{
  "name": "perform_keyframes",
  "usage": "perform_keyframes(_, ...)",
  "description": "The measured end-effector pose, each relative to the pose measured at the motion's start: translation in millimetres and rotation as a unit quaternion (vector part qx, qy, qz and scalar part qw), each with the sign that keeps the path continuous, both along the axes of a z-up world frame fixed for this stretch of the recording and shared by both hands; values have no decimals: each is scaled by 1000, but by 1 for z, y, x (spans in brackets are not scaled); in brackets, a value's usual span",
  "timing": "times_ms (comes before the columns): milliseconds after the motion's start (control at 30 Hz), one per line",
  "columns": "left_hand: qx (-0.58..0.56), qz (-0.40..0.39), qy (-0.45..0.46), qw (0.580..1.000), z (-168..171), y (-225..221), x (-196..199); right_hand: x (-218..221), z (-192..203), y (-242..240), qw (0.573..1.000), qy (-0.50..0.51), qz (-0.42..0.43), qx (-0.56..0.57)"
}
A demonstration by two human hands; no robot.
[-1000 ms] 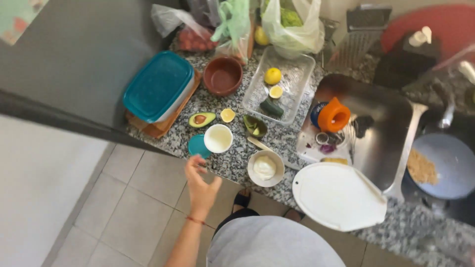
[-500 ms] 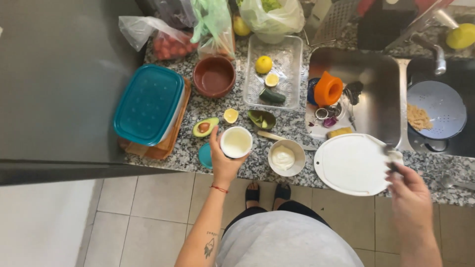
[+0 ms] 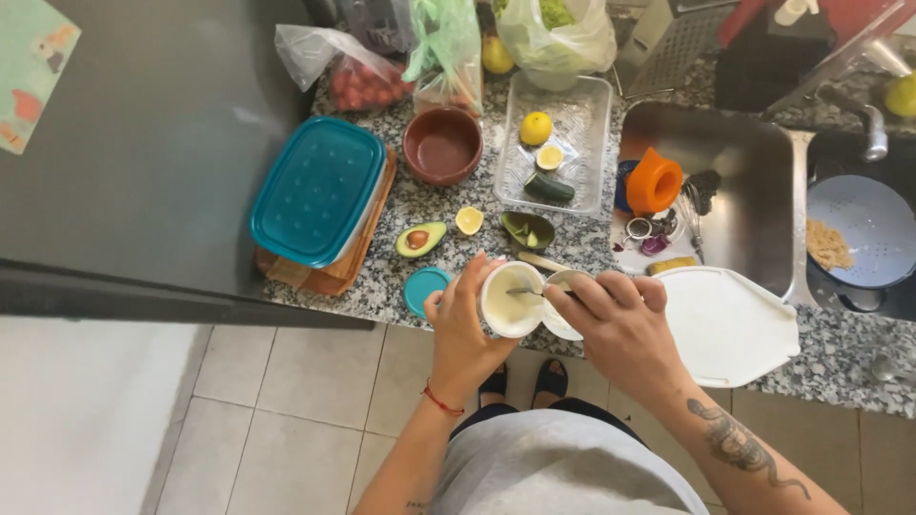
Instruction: Preparing and assembling pasta salads by peeling and slicing eggs, mixing dressing, and adding ingredients to containers.
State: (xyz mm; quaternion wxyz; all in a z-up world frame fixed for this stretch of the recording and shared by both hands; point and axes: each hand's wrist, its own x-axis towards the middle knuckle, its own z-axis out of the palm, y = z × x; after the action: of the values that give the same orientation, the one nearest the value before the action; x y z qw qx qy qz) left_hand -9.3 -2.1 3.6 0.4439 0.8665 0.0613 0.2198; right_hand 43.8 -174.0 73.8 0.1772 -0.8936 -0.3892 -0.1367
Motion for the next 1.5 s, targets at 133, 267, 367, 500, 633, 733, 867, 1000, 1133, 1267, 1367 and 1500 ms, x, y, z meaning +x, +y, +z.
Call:
perform_keyframes(133, 7, 15, 2, 1000, 1, -2, -4, 6, -34, -3, 998, -45, 12, -40)
perform_keyframes(267, 25, 30, 27, 999, 6, -2, -6, 1, -22, 4, 984, 167, -31, 54)
perform_keyframes(367, 24, 32, 41, 998, 7, -2, -5, 0, -33, 3, 950, 286, -65, 104)
perform_keyframes(500, 21, 33, 54, 998, 4, -4, -2, -3, -41, 3, 897, 390, -113, 172)
perform_keyframes(633, 9, 29, 60, 998, -1, -8, 2, -5, -46, 0, 875, 417, -142, 201)
perform_keyframes(733, -5, 26, 70, 997, -5, -10, 6, -5, -48, -4, 865, 413, -139, 249)
perform_keyframes(867, -44, 8, 69, 997, -8, -14, 15, -1, -47, -10, 856, 409, -165, 269)
perform_keyframes(1000, -71, -19, 67, 995, -10, -18, 24, 0, -29, -17, 842, 406, -196, 296)
perform_keyframes(1133, -78, -34, 70, 994, -10, -18, 32, -2, -14, -29, 843, 388, -215, 304)
perform_keyframes(1267, -73, 0, 90, 993, -20, -7, 28, -5, -29, -50, 849, 364, -242, 297)
perform_keyframes(1367, -67, 24, 117, 991, -33, 3, 21, -6, -68, -59, 888, 304, -249, 240)
perform_keyframes(1500, -66, 53, 138, 987, -53, 9, 15, -10, -174, -82, 981, -40, -182, -63)
